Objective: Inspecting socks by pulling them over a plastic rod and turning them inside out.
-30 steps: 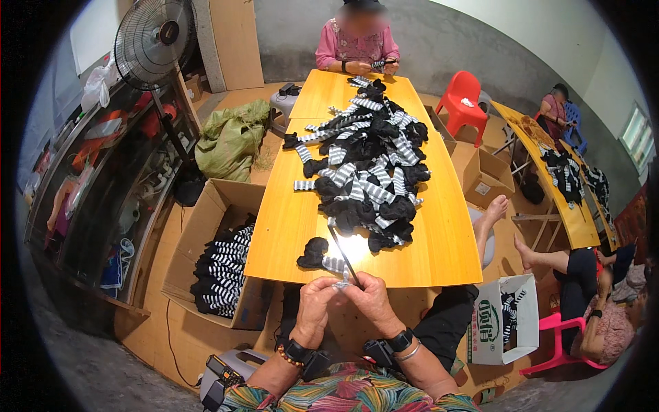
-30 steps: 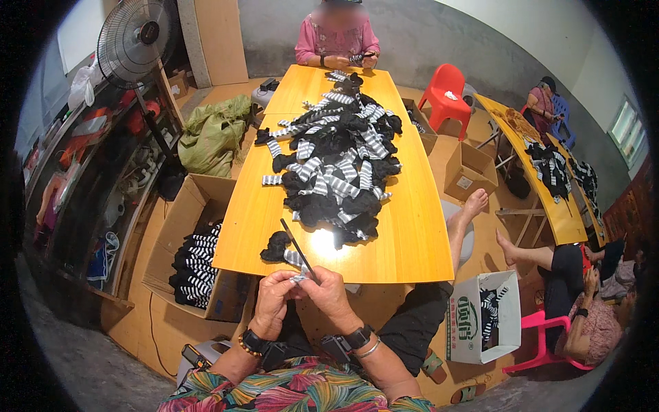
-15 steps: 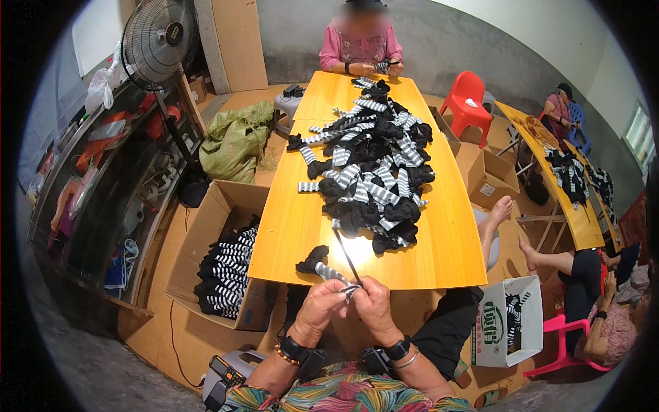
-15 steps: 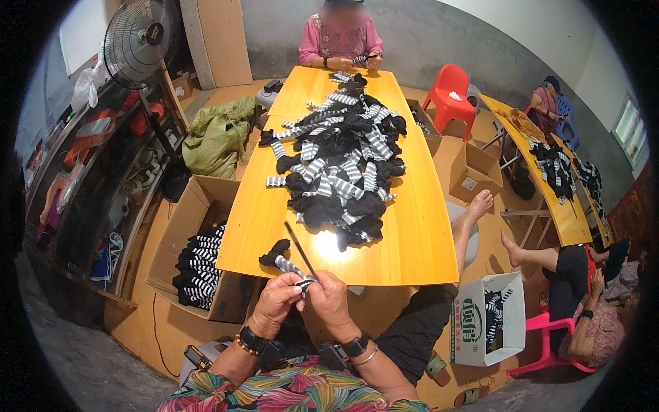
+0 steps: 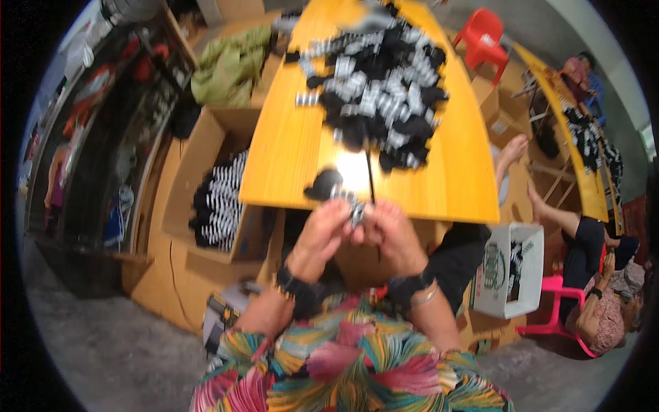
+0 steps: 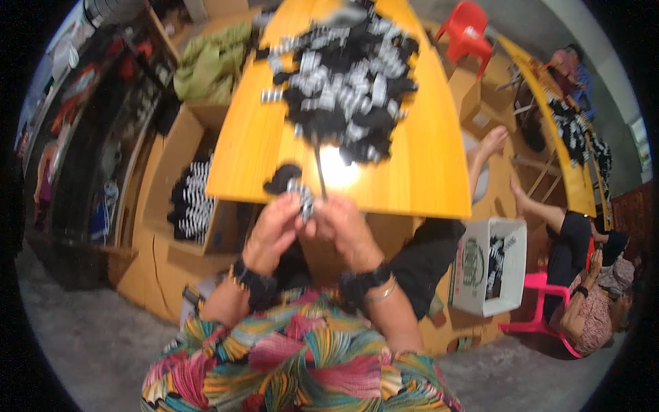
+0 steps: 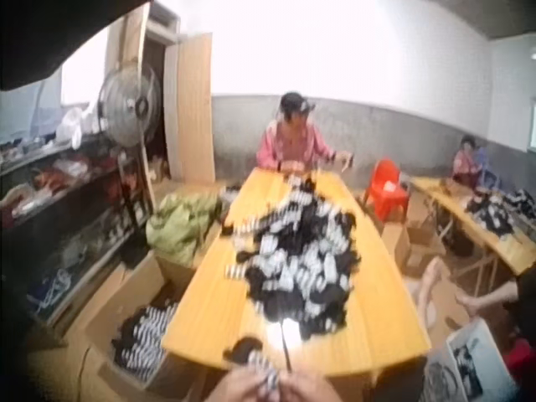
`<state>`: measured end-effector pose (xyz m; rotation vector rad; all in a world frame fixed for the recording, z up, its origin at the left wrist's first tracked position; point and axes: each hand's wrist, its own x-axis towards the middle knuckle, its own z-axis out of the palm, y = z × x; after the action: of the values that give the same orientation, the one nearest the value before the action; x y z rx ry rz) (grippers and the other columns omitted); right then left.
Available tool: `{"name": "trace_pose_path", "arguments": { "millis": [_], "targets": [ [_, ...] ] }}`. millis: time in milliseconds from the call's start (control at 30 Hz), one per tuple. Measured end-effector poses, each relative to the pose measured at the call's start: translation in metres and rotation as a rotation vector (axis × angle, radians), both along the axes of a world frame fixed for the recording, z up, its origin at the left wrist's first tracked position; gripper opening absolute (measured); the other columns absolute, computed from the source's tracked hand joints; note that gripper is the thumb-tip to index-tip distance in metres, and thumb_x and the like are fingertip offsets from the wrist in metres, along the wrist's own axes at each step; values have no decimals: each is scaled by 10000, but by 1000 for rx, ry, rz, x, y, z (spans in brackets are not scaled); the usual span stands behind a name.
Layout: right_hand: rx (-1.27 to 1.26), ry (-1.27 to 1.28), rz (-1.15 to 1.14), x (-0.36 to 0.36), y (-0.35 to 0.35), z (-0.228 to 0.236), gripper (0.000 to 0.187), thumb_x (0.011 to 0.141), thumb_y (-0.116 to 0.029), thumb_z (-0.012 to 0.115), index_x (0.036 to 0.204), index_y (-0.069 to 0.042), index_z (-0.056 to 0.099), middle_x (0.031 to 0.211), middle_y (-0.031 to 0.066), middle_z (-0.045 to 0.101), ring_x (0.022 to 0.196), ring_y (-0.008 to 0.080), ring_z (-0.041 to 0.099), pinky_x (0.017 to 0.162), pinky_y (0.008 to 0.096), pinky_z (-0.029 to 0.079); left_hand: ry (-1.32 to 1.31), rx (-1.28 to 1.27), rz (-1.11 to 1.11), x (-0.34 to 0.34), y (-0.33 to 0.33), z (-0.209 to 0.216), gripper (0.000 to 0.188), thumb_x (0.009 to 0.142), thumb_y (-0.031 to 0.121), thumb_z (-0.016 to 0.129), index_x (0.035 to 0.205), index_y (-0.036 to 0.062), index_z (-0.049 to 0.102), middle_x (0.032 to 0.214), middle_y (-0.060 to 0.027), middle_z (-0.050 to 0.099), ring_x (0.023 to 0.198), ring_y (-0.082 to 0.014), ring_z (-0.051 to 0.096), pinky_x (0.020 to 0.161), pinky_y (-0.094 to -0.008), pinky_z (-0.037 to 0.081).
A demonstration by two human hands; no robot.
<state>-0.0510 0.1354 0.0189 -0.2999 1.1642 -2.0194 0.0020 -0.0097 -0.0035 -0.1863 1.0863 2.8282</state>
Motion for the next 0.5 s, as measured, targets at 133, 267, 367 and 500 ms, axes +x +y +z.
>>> {"name": "trace_pose_path", "arguments": {
  "millis": [133,267,367,500],
  "targets": [
    [88,49,-69,-6,1,5,147,840,-139,535,903,-21,596,715,-1,592,537,26,485,451,143,339,118,-180,23,-6,5,4,161,772,99,648,880,21,557,800,-40,587,646,-118,569,572,-207,466],
    [66,20,-29,-3,1,3,157,839,-153,543,915,-24,591,730,-11,581,540,20,466,453,139,324,47,-336,33,-1,1,6,157,728,91,686,799,37,558,759,-31,587,640,-99,556,596,-212,458],
    [16,-16,54,-4,7,-5,172,843,-163,542,926,-19,587,735,-10,579,566,18,470,476,138,333,57,-259,45,0,-3,2,135,719,77,676,756,42,550,740,-35,592,649,-102,550,625,-231,454],
    [188,157,12,4,8,5,208,841,-164,538,955,5,579,700,12,576,612,49,501,511,193,378,95,-309,110,3,-4,-1,113,713,42,652,743,35,543,741,-37,590,661,-102,544,639,-231,448]
  ]
}}
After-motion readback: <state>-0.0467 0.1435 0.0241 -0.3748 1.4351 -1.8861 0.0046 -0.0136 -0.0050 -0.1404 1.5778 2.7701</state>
